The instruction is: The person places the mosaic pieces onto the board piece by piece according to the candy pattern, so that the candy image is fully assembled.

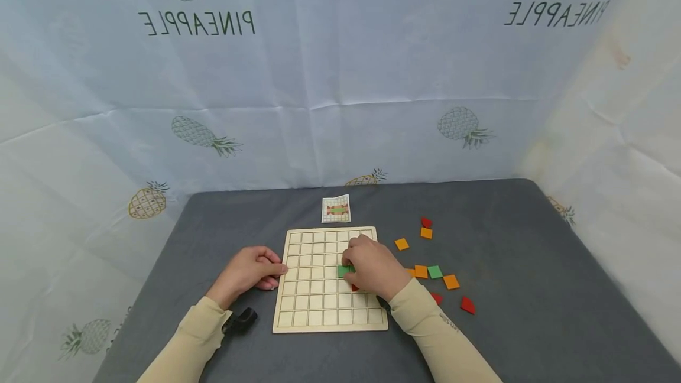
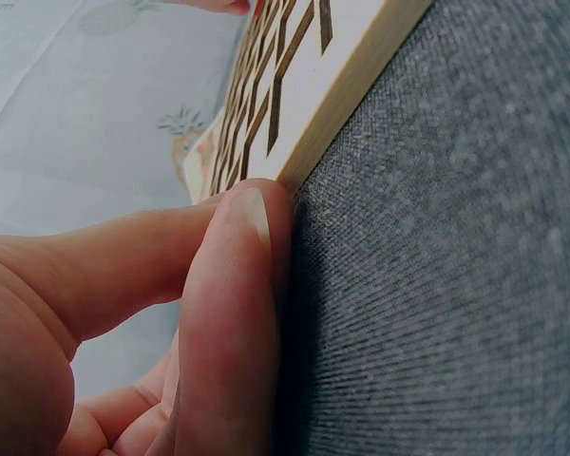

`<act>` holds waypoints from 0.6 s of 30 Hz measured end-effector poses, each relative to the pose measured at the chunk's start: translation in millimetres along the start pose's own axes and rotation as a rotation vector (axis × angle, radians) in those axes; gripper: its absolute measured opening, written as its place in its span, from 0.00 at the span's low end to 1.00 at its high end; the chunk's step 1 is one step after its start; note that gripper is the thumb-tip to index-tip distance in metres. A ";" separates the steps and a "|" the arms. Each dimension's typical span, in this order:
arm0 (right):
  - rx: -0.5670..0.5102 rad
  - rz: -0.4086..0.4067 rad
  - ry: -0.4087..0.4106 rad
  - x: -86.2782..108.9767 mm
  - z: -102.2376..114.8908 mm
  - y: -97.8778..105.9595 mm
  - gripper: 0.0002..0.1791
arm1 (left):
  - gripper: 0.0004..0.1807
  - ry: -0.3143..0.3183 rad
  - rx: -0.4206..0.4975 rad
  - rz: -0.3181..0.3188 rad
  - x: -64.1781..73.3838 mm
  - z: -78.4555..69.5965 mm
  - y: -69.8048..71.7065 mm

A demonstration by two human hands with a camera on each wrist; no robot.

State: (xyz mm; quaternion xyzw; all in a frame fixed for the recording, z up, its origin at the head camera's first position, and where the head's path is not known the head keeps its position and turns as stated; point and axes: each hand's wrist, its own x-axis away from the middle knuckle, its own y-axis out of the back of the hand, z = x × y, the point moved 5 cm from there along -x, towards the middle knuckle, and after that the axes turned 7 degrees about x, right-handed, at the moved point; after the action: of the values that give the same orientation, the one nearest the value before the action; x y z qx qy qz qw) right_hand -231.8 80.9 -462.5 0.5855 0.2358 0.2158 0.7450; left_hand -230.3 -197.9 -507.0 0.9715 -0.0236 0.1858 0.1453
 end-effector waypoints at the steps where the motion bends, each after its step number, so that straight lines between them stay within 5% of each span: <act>1: 0.006 -0.002 0.002 -0.1 0.4 -0.2 0.05 | 0.15 0.001 0.000 0.001 -0.1 0.0 0.2; 10: -0.030 -0.016 -0.041 10.0 -10.3 8.3 0.05 | 0.14 -0.011 -0.010 0.000 -1.6 -2.7 -1.3; 18: 0.006 -0.009 -0.159 50.5 -53.6 26.8 0.10 | 0.15 -0.012 -0.013 0.003 0.5 -1.2 -1.9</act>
State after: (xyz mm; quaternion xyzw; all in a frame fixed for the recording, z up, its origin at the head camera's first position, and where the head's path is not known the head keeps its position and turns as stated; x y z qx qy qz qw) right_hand -225.3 158.4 -452.3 0.6020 0.1792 0.1646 0.7605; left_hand -230.1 -195.8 -506.3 0.9716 -0.0273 0.1801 0.1511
